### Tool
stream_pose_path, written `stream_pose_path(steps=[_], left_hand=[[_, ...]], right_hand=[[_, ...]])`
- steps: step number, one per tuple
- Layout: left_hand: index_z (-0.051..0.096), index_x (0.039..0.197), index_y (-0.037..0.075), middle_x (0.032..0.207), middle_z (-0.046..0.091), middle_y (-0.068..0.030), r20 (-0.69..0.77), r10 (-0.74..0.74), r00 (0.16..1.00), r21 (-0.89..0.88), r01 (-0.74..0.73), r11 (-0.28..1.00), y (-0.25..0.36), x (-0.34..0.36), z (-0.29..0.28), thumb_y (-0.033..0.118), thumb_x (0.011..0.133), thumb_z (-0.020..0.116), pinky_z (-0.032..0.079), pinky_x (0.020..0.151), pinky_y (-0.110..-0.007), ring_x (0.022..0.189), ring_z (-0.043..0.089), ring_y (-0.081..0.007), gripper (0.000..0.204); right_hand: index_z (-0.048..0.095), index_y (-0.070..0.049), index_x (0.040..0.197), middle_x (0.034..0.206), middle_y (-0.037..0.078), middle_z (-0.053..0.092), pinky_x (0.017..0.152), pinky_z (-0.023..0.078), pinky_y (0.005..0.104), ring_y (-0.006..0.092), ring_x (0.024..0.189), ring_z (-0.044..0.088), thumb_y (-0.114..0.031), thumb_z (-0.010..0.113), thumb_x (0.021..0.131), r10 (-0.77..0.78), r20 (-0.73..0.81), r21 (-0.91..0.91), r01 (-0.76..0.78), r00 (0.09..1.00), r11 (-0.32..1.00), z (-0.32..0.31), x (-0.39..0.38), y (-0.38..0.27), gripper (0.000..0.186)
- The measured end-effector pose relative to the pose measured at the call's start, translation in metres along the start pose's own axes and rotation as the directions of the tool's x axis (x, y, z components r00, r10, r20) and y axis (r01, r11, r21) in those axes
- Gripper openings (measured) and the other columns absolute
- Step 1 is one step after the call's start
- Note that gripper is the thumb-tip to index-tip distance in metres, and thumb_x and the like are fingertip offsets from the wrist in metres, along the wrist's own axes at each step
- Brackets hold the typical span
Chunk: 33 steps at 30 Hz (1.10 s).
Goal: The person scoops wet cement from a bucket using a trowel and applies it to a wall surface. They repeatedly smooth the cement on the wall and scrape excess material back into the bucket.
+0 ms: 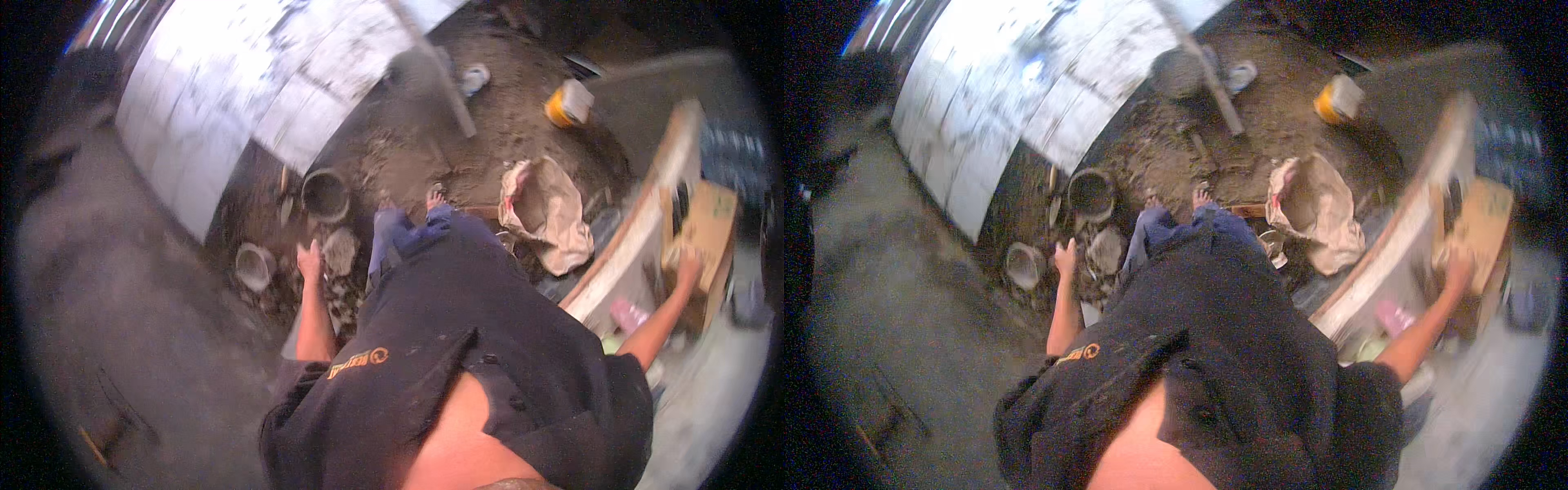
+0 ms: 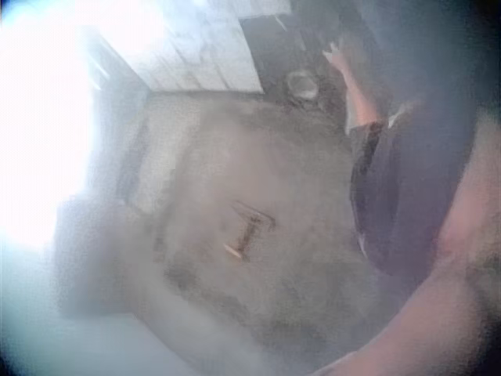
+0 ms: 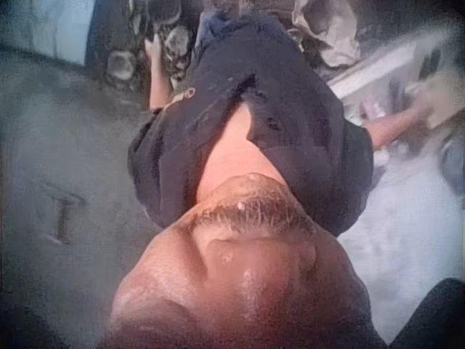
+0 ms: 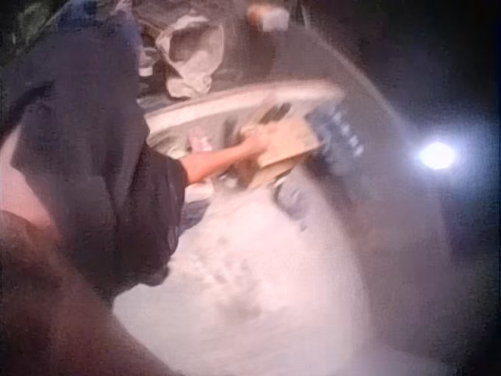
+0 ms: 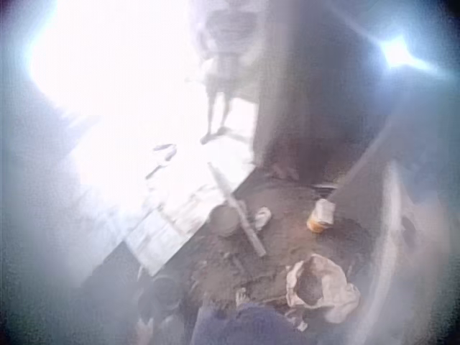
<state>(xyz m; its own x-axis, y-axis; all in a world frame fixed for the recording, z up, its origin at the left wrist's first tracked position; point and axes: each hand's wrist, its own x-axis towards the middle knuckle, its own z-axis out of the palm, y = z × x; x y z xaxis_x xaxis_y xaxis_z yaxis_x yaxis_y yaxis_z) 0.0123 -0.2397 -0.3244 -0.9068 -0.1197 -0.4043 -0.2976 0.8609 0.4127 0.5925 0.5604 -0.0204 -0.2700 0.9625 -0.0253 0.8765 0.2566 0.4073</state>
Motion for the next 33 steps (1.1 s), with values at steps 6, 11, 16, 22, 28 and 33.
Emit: stream_pose_path(steps=[6,11,16,22,28,33], left_hand=[[0.055,0.125,-0.010,0.131,0.055,-0.0304,0.160,-0.740,0.653,0.278,0.690,0.668,-0.186,-0.202,0.015,0.048,0.084,0.065,0.042,0.103,-0.045,0.124,0.054,-0.0408,0.072],[0.059,0.126,-0.003,0.128,0.059,-0.0269,0.347,-0.704,0.620,0.078,0.729,0.680,-0.173,-0.307,0.099,0.046,0.084,0.065,0.044,0.101,-0.042,0.121,0.057,-0.0358,0.065],[0.063,0.123,0.001,0.126,0.061,-0.0236,0.339,-0.657,0.673,0.002,0.698,0.716,-0.225,-0.376,0.182,0.047,0.086,0.062,0.045,0.098,-0.039,0.118,0.059,-0.0345,0.059],[0.060,0.126,0.004,0.111,0.069,-0.0139,0.140,-0.638,0.757,-0.091,0.651,0.754,-0.212,-0.369,0.162,0.041,0.091,0.062,0.053,0.074,-0.049,0.093,0.068,-0.0325,0.051],[0.034,0.147,0.003,0.103,0.069,-0.0101,0.493,-0.713,0.498,-0.654,0.753,0.074,-0.201,-0.319,0.065,0.034,0.093,0.062,0.050,0.058,-0.032,0.078,0.068,-0.0194,0.068],[0.034,0.147,0.002,0.103,0.068,-0.0114,0.495,-0.700,0.515,-0.632,0.767,0.117,-0.224,-0.284,0.021,0.030,0.094,0.061,0.050,0.056,-0.034,0.078,0.067,-0.0197,0.066]], right_hand=[[0.064,0.000,0.116,0.113,0.020,0.064,0.096,0.045,0.0442,0.0362,0.107,0.059,-0.032,0.066,0.089,-0.164,-0.614,0.419,0.495,0.772,0.761,-0.047,-0.042,-0.327,0.041],[0.066,-0.005,0.113,0.112,0.013,0.065,0.096,0.046,0.0342,0.0252,0.106,0.062,-0.024,0.066,0.090,-0.774,-0.087,0.757,0.547,0.628,0.358,-0.003,-0.124,-0.514,0.030],[0.064,-0.002,0.113,0.105,0.015,0.069,0.085,0.052,0.0356,0.0250,0.095,0.067,-0.024,0.066,0.089,-0.993,0.046,0.716,0.690,0.105,0.106,0.066,-0.195,-0.584,0.032],[0.068,-0.001,0.107,0.099,0.017,0.071,0.084,0.050,0.0343,0.0231,0.093,0.067,-0.027,0.061,0.087,-0.914,0.307,0.655,0.638,0.266,0.405,0.104,-0.197,-0.572,0.034],[0.062,-0.004,0.114,0.097,0.007,0.066,0.058,0.053,0.0319,0.0184,0.076,0.066,-0.023,0.061,0.090,-0.775,0.538,0.710,0.317,0.333,0.629,0.150,-0.174,-0.543,0.030],[0.063,-0.004,0.115,0.098,0.007,0.067,0.064,0.053,0.0306,0.0171,0.077,0.066,-0.024,0.062,0.093,-0.801,0.494,0.749,0.303,0.337,0.589,0.099,-0.232,-0.582,0.030]])
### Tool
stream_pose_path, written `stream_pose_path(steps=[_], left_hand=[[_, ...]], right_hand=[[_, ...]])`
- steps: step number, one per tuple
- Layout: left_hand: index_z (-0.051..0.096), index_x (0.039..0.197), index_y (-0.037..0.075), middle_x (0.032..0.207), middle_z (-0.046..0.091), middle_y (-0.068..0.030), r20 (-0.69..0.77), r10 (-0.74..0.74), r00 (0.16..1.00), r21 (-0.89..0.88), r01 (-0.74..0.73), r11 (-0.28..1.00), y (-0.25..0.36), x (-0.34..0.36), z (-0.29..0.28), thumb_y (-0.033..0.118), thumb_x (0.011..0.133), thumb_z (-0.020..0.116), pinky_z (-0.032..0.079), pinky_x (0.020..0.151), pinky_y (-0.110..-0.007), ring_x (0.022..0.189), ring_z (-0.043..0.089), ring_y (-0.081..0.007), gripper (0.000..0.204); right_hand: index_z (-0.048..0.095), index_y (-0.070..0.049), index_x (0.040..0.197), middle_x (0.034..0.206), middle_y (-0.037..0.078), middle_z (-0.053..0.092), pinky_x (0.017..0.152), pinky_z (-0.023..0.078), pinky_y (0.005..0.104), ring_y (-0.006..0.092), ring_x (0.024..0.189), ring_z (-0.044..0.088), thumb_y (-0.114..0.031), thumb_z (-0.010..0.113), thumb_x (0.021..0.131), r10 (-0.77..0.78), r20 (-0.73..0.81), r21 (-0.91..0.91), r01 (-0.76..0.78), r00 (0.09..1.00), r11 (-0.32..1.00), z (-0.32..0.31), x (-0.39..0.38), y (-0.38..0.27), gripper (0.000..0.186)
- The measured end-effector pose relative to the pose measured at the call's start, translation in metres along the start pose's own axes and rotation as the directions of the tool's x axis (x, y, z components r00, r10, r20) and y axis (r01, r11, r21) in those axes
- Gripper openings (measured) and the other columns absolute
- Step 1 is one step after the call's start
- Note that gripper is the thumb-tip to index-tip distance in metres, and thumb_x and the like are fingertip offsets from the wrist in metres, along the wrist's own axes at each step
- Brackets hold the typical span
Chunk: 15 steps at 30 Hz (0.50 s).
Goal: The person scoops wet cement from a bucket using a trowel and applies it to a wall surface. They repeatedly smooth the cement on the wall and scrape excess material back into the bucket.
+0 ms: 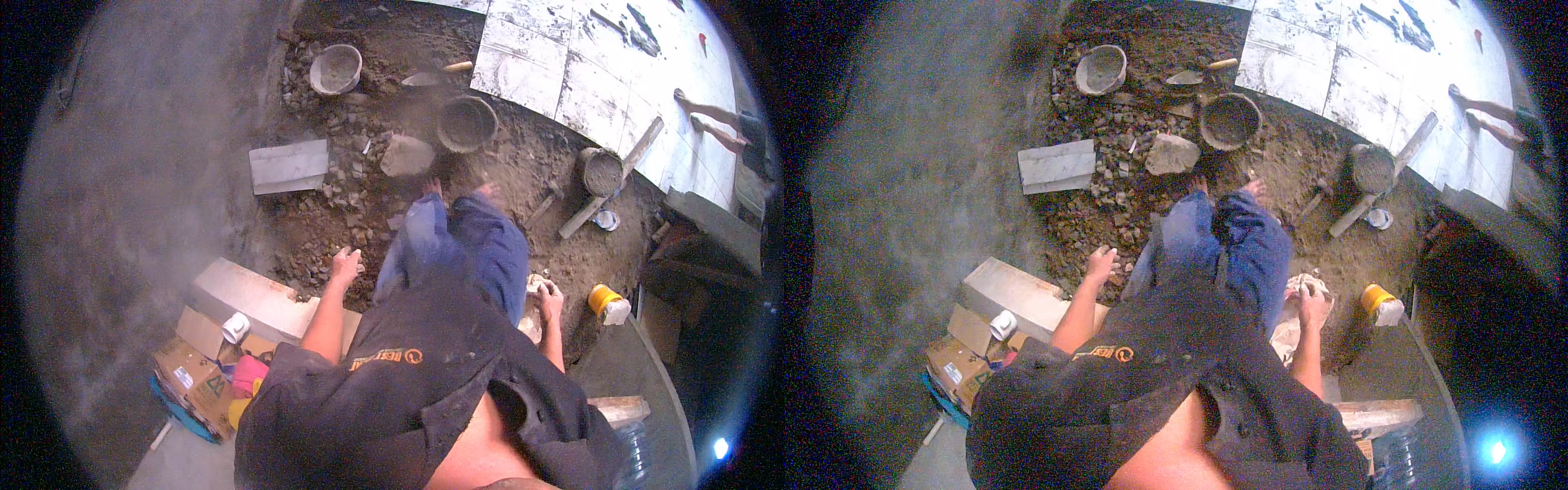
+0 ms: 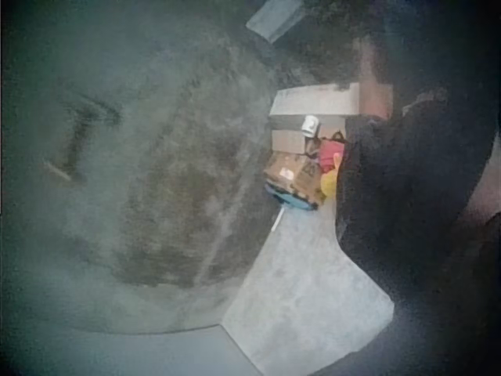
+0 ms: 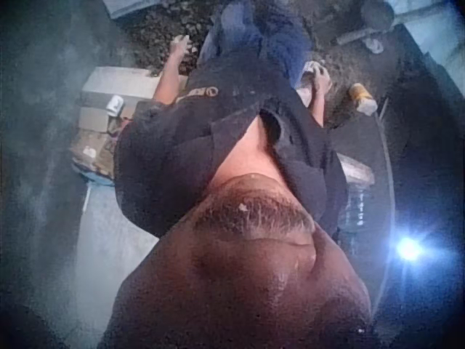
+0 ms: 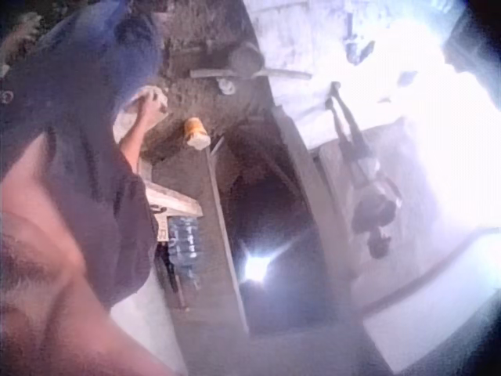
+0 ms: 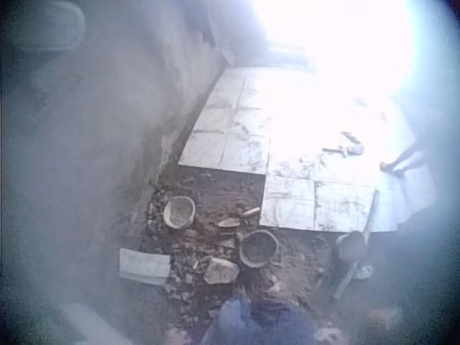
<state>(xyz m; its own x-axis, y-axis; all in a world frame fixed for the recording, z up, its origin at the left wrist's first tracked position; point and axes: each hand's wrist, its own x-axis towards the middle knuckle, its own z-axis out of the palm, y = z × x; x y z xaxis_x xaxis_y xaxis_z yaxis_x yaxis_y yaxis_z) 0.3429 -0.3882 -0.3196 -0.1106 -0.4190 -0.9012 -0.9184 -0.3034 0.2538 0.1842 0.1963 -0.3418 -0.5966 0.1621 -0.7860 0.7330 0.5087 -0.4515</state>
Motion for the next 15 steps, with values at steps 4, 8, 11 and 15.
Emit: stream_pose_path(steps=[4,8,11,15], left_hand=[[0.041,0.143,0.001,0.094,0.067,-0.0096,-0.172,0.014,0.985,0.026,-0.010,1.000,0.062,-0.018,-0.008,0.029,0.093,0.061,0.051,0.054,-0.033,0.075,0.067,-0.0205,0.060],[0.050,0.137,0.004,0.097,0.070,-0.0121,-0.172,-0.014,0.985,0.140,0.039,0.989,0.039,0.008,-0.030,0.030,0.093,0.061,0.053,0.060,-0.032,0.082,0.067,-0.0195,0.052],[0.057,0.128,0.002,0.102,0.070,-0.0170,-0.212,-0.045,0.976,0.253,0.099,0.962,0.063,-0.030,-0.003,0.033,0.090,0.063,0.053,0.076,-0.037,0.091,0.067,-0.0244,0.049],[0.063,0.119,0.002,0.102,0.070,-0.0198,-0.211,0.112,0.971,0.566,0.028,0.824,0.047,-0.043,-0.012,0.035,0.086,0.066,0.049,0.087,-0.041,0.097,0.066,-0.0313,0.047]], right_hand=[[0.064,-0.002,0.115,0.100,0.009,0.068,0.067,0.054,0.0315,0.0179,0.081,0.068,-0.026,0.063,0.092,-0.049,0.013,0.062,0.048,0.999,0.997,0.032,0.021,-0.041,0.032],[0.065,-0.001,0.113,0.099,0.010,0.068,0.060,0.054,0.0330,0.0198,0.081,0.067,-0.025,0.062,0.091,-0.023,0.099,-0.088,0.031,0.995,0.996,0.032,0.076,-0.080,0.033],[0.065,-0.001,0.113,0.100,0.010,0.067,0.059,0.053,0.0327,0.0190,0.079,0.067,-0.027,0.061,0.091,0.012,0.058,-0.130,-0.004,0.998,0.992,0.021,0.147,-0.053,0.034],[0.060,-0.004,0.121,0.100,0.007,0.067,0.065,0.053,0.0317,0.0173,0.080,0.067,-0.028,0.061,0.093,0.065,0.103,0.230,-0.087,0.993,0.969,0.038,0.159,-0.141,0.036]])
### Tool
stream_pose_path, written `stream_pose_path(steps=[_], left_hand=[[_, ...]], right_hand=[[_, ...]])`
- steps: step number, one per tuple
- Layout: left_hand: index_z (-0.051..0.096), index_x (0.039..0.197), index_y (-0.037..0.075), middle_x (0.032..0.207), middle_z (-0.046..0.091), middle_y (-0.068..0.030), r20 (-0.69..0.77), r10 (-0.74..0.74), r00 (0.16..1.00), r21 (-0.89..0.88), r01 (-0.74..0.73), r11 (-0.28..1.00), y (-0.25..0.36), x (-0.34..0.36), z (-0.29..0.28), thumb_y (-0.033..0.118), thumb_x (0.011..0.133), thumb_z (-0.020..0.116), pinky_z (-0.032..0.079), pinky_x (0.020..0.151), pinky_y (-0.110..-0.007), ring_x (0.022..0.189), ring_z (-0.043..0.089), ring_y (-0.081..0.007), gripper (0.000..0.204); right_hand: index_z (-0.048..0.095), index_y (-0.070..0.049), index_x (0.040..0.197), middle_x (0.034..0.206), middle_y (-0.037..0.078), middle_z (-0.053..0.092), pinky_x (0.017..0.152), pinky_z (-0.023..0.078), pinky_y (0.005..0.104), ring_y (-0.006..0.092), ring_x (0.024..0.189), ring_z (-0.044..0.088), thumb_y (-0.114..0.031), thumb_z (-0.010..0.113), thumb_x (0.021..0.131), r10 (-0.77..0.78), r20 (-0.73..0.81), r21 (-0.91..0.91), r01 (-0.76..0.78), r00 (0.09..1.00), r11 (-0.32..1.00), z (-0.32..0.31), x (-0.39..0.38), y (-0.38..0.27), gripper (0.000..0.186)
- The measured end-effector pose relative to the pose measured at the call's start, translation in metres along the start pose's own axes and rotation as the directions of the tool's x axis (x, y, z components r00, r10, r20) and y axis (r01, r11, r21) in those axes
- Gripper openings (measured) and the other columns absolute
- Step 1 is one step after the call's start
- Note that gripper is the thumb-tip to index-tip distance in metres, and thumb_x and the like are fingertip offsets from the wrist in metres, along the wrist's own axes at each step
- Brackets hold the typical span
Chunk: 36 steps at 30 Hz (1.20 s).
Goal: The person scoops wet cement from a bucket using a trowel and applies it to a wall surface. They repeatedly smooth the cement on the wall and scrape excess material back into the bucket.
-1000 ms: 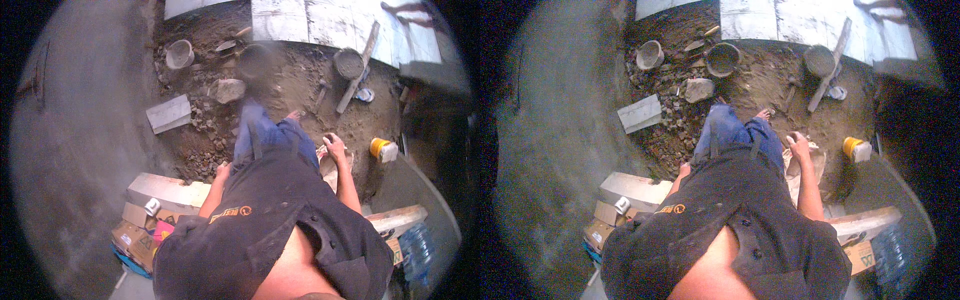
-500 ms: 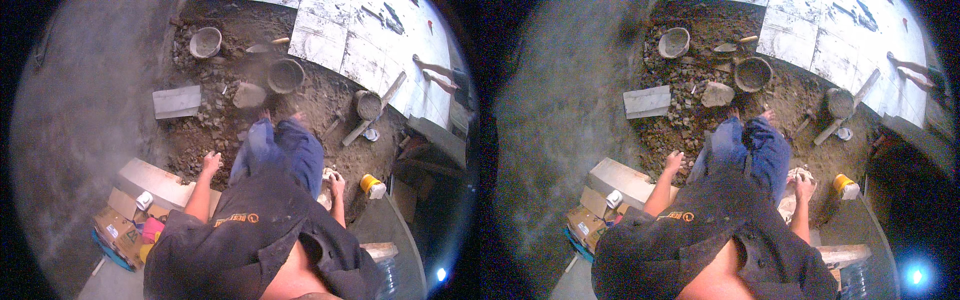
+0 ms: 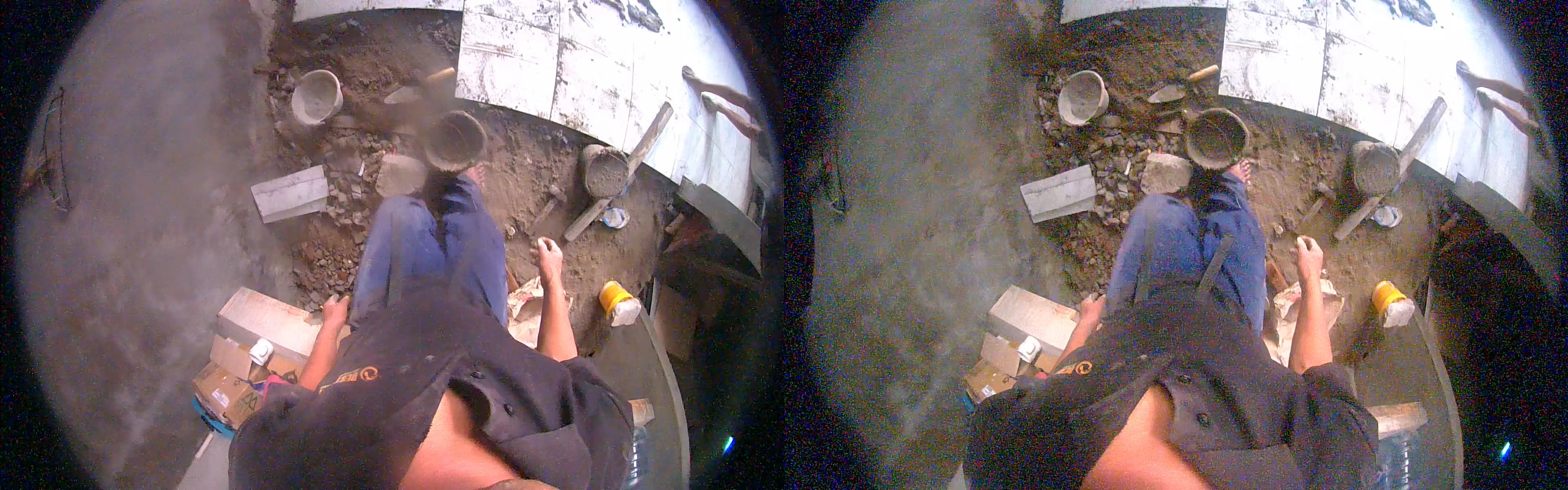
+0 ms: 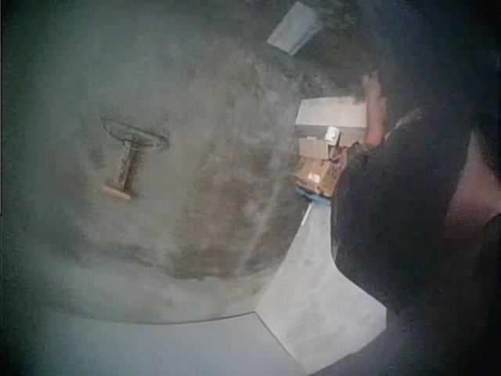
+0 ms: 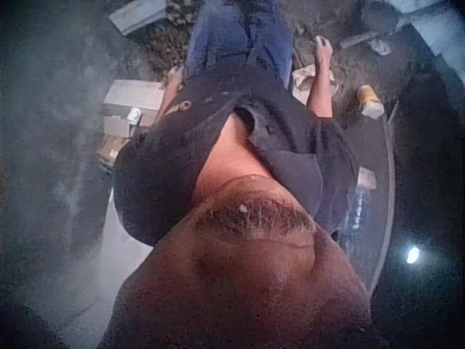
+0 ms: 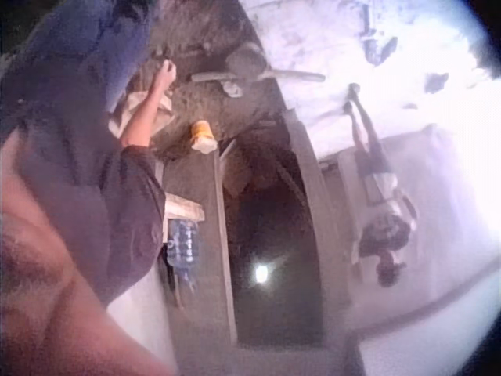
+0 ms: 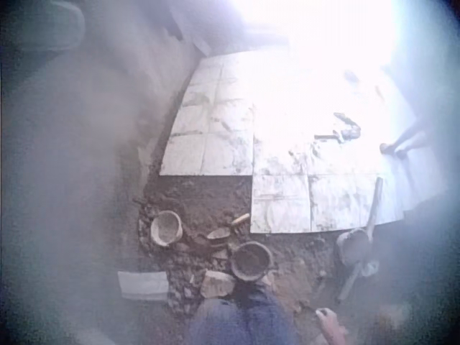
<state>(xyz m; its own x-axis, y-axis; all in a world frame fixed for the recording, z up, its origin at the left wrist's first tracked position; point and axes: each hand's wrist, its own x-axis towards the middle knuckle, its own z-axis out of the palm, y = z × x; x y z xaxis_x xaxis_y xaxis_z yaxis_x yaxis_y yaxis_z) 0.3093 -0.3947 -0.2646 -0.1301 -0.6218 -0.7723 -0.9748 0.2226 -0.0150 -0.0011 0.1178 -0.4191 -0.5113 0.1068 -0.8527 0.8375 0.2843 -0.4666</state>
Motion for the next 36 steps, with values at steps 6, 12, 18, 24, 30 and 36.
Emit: stream_pose_path(steps=[6,12,18,24,30,36], left_hand=[[0.063,0.116,0.004,0.109,0.066,-0.0251,-0.070,0.122,0.990,0.063,-0.117,0.991,-0.065,0.030,0.001,0.030,0.087,0.060,0.048,0.088,-0.046,0.102,0.062,-0.0419,0.039],[0.061,0.119,0.002,0.110,0.065,-0.0262,0.062,0.121,0.991,0.259,-0.133,0.957,-0.092,0.036,-0.033,0.031,0.089,0.059,0.048,0.090,-0.048,0.104,0.061,-0.0439,0.042],[0.059,0.122,0.000,0.110,0.065,-0.0267,-0.054,0.093,0.994,0.423,-0.061,0.904,-0.059,0.071,-0.097,0.032,0.089,0.059,0.048,0.090,-0.049,0.105,0.060,-0.0445,0.046],[0.047,0.136,-0.007,0.118,0.064,-0.0249,-0.337,0.296,0.894,0.140,-0.263,0.955,0.221,0.206,-0.150,0.030,0.088,0.066,0.047,0.096,-0.041,0.110,0.062,-0.0353,0.063],[0.044,0.139,-0.002,0.119,0.062,-0.0253,-0.112,0.585,0.803,-0.066,-0.593,0.802,0.434,0.347,-0.053,0.029,0.090,0.063,0.047,0.095,-0.044,0.108,0.061,-0.0377,0.061],[0.041,0.142,0.001,0.124,0.058,-0.0272,0.398,0.630,0.667,-0.013,-0.683,0.731,0.426,0.399,0.080,0.032,0.092,0.060,0.044,0.099,-0.049,0.112,0.057,-0.0427,0.062]], right_hand=[[0.061,-0.005,0.117,0.100,0.006,0.066,0.063,0.053,0.0320,0.0172,0.080,0.067,-0.027,0.062,0.094,-0.069,0.082,-0.179,0.083,0.994,0.980,0.014,0.042,0.035,0.032],[0.064,-0.004,0.113,0.099,0.008,0.068,0.059,0.054,0.0326,0.0176,0.079,0.068,-0.026,0.063,0.091,-0.036,0.085,-0.302,0.061,0.996,0.951,0.027,0.063,0.046,0.031],[0.067,-0.001,0.108,0.102,0.015,0.071,0.086,0.052,0.0356,0.0253,0.094,0.068,-0.028,0.064,0.090,-0.185,-0.074,-0.549,0.115,0.980,0.828,0.043,0.098,-0.045,0.032],[0.064,-0.005,0.113,0.112,0.015,0.066,0.090,0.049,0.0391,0.0319,0.103,0.063,-0.026,0.065,0.090,-0.496,-0.062,-0.522,0.395,0.866,0.756,0.143,0.171,-0.202,0.032],[0.056,-0.010,0.124,0.120,0.008,0.058,0.094,0.046,0.0416,0.0307,0.113,0.055,-0.019,0.071,0.080,-0.595,0.315,-0.809,0.537,0.740,0.240,0.329,0.319,-0.287,0.047],[0.050,-0.009,0.132,0.130,0.010,0.053,0.105,0.035,0.0498,0.0311,0.124,0.049,-0.011,0.064,0.079,-0.534,0.651,-0.756,0.519,0.540,-0.398,0.465,0.482,-0.262,0.055]])
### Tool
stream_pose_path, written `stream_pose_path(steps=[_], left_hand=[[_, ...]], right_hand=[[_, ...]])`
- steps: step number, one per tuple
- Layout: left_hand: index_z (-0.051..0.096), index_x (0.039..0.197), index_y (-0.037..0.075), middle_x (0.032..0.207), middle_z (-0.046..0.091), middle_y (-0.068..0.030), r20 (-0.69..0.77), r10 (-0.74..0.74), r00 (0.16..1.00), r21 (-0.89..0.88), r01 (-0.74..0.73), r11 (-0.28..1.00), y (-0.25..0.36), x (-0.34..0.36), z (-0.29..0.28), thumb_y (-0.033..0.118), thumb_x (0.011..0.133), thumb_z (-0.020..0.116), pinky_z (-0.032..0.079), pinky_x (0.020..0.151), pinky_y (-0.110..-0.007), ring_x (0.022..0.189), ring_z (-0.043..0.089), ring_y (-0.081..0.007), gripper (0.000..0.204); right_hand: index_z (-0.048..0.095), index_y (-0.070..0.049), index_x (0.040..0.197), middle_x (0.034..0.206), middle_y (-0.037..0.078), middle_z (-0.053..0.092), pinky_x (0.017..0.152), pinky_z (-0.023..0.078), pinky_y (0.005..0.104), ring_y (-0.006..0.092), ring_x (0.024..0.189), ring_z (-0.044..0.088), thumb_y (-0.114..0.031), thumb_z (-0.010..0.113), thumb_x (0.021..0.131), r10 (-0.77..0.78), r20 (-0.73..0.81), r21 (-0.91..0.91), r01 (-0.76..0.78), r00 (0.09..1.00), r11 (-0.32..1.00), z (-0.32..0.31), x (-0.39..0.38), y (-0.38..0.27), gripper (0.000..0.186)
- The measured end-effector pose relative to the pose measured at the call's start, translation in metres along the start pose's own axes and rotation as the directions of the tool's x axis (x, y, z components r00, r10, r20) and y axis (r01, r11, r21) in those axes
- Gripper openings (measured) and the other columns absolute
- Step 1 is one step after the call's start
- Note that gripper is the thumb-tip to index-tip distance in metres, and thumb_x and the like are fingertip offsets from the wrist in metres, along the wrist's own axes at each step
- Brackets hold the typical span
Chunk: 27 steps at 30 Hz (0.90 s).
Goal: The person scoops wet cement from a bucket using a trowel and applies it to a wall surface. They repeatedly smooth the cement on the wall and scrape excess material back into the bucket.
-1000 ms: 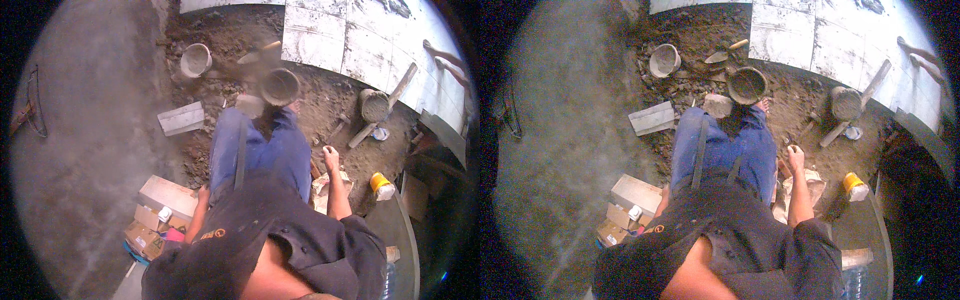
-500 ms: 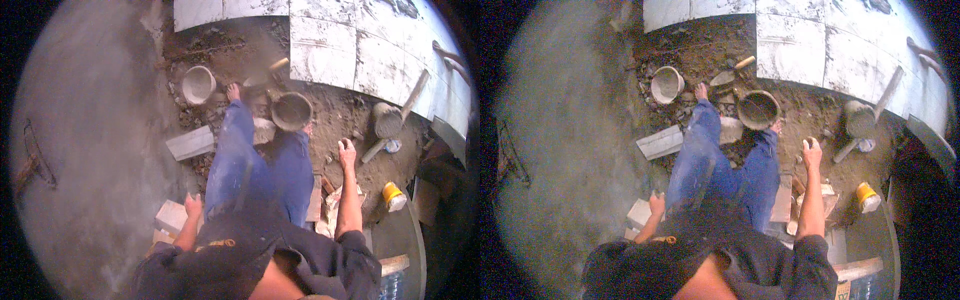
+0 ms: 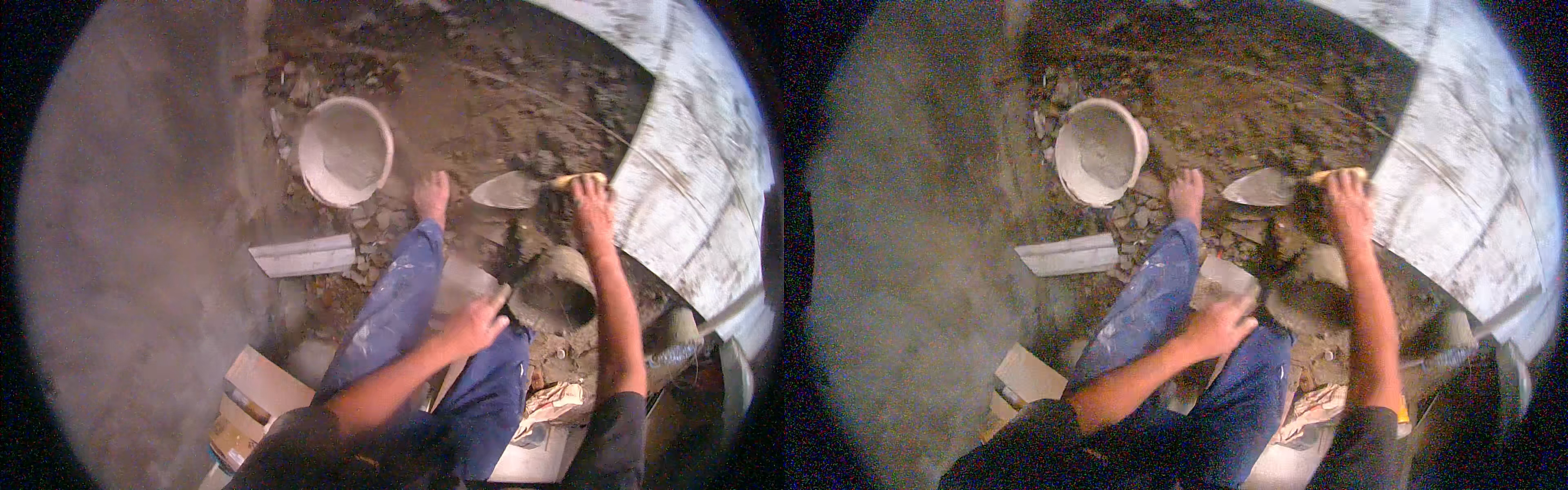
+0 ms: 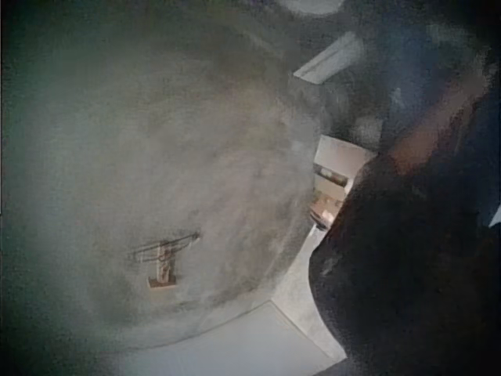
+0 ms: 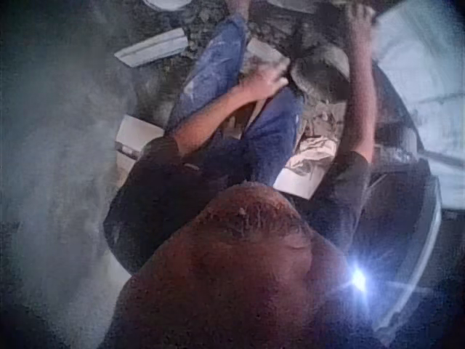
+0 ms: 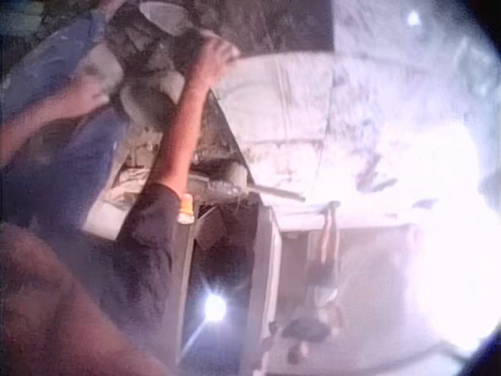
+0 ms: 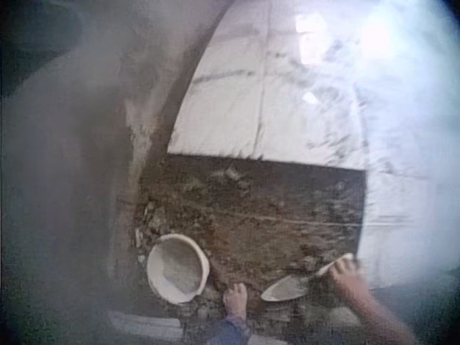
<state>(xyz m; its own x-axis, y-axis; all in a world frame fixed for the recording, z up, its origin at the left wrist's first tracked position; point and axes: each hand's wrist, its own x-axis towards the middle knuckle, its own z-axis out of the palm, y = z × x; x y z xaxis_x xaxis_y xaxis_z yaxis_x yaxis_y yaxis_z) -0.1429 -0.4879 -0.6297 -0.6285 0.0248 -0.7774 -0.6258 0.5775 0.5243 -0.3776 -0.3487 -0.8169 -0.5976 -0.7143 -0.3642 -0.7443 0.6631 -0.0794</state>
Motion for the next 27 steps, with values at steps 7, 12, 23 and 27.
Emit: stream_pose_path(steps=[7,12,23,27], left_hand=[[0.045,0.137,-0.003,0.124,0.058,-0.0276,-0.318,-0.227,0.920,-0.391,0.091,0.916,-0.020,0.037,-0.097,0.028,0.088,0.065,0.043,0.100,-0.048,0.114,0.056,-0.0416,0.061],[0.035,0.141,-0.009,0.140,0.045,-0.0303,-0.838,-0.371,0.399,-0.219,0.377,0.900,-0.164,0.054,-0.229,0.029,0.084,0.072,0.031,0.112,-0.044,0.130,0.045,-0.0419,0.078],[0.068,0.106,-0.006,0.109,0.067,-0.0286,-0.476,-0.684,0.553,0.026,0.786,0.617,-0.365,0.086,-0.344,0.056,0.073,0.074,0.049,0.095,-0.046,0.106,0.064,-0.0408,0.070],[0.071,0.098,-0.002,0.098,0.069,-0.0253,-0.379,-0.597,0.707,0.052,0.660,0.749,-0.381,0.093,-0.319,0.054,0.074,0.071,0.052,0.083,-0.048,0.093,0.067,-0.0406,0.061]], right_hand=[[0.051,-0.009,0.130,0.131,0.016,0.053,0.100,0.041,0.0501,0.0366,0.117,0.053,-0.024,0.066,0.080,-0.151,0.278,0.095,0.129,0.949,0.987,0.011,0.034,0.033,0.054],[0.052,-0.002,0.121,0.119,0.026,0.058,0.085,0.050,0.0482,0.0447,0.103,0.059,-0.035,0.073,0.073,-0.073,0.353,0.532,-0.136,0.933,0.836,-0.029,-0.012,-0.001,0.061],[0.060,0.000,0.111,0.093,0.009,0.066,0.078,0.050,0.0353,0.0206,0.086,0.062,-0.024,0.074,0.076,0.031,0.603,0.785,-0.586,0.797,-0.201,-0.096,0.081,-0.221,0.045],[0.060,-0.003,0.114,0.098,0.012,0.067,0.079,0.050,0.0386,0.0240,0.089,0.064,-0.030,0.072,0.079,0.265,0.431,0.902,-0.423,0.862,-0.089,-0.077,0.162,-0.287,0.045]])
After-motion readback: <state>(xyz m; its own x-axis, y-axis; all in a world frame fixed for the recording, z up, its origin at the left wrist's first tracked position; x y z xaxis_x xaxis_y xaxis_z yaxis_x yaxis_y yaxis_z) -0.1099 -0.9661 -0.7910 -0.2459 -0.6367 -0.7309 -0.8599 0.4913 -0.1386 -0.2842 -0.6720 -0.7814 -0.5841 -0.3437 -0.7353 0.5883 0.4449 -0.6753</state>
